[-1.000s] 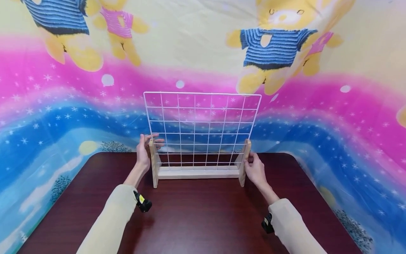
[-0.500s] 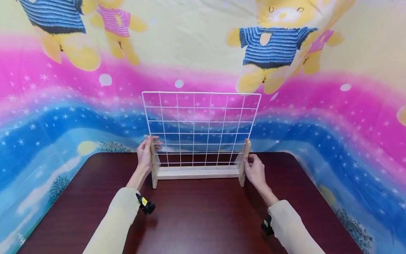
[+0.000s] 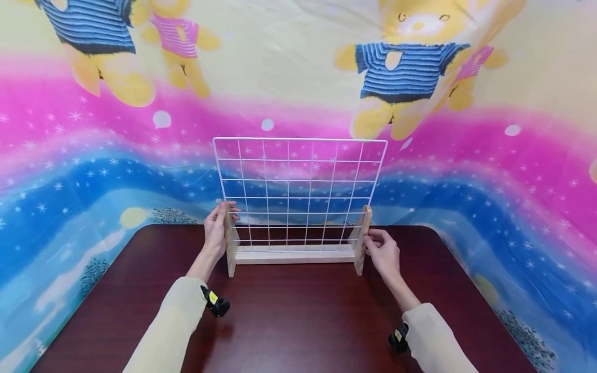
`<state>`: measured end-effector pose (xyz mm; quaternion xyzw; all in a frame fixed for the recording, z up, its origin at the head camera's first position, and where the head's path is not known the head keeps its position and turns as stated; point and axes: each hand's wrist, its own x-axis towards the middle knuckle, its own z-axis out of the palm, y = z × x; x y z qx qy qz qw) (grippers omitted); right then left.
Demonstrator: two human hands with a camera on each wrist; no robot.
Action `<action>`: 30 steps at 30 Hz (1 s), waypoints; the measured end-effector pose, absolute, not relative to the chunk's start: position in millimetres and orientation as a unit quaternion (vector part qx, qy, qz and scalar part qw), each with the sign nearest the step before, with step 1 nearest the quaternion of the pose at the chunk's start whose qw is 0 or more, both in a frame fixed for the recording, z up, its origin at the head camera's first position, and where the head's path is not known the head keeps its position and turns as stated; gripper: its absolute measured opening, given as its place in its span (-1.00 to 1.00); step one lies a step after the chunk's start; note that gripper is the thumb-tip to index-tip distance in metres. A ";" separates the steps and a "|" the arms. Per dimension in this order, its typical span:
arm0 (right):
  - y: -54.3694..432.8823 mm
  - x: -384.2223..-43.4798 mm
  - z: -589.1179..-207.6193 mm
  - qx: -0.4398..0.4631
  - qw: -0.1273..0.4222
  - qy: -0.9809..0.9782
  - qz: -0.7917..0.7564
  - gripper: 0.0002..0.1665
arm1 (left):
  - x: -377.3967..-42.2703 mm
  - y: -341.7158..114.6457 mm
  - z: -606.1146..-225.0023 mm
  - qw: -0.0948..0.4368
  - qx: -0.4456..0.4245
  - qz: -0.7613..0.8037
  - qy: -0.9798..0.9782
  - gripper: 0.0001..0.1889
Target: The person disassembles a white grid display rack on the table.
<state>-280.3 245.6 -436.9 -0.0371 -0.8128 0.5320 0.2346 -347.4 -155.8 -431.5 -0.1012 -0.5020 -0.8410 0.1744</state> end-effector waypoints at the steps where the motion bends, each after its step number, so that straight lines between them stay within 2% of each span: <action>1: 244.9 -278.1 -437.0 -0.037 0.253 -0.805 0.536 -0.75 | -347.5 -155.9 -431.7 0.171 -0.102 -0.842 -0.502 -0.49; 4: 239.8 -270.9 -436.1 -0.026 0.312 -0.790 0.527 -0.79 | -348.1 -156.6 -432.0 0.161 -0.106 -0.840 -0.506 -0.45; 7: 230.5 -266.5 -433.4 -0.005 0.346 -0.782 0.518 -0.80 | -348.8 -157.5 -431.5 0.159 -0.108 -0.840 -0.508 -0.46; 19: 179.3 -278.3 -436.1 0.071 0.314 -0.769 0.552 -0.74 | -346.4 -159.9 -432.4 0.161 -0.114 -0.840 -0.505 -0.45; 25: 164.0 -285.9 -441.4 0.071 0.295 -0.772 0.559 -0.65 | -345.5 -159.9 -431.0 0.170 -0.119 -0.836 -0.508 -0.62; 30: 158.0 -289.2 -447.1 0.061 0.311 -0.768 0.556 -0.62 | -343.8 -159.7 -431.2 0.170 -0.119 -0.827 -0.523 -0.66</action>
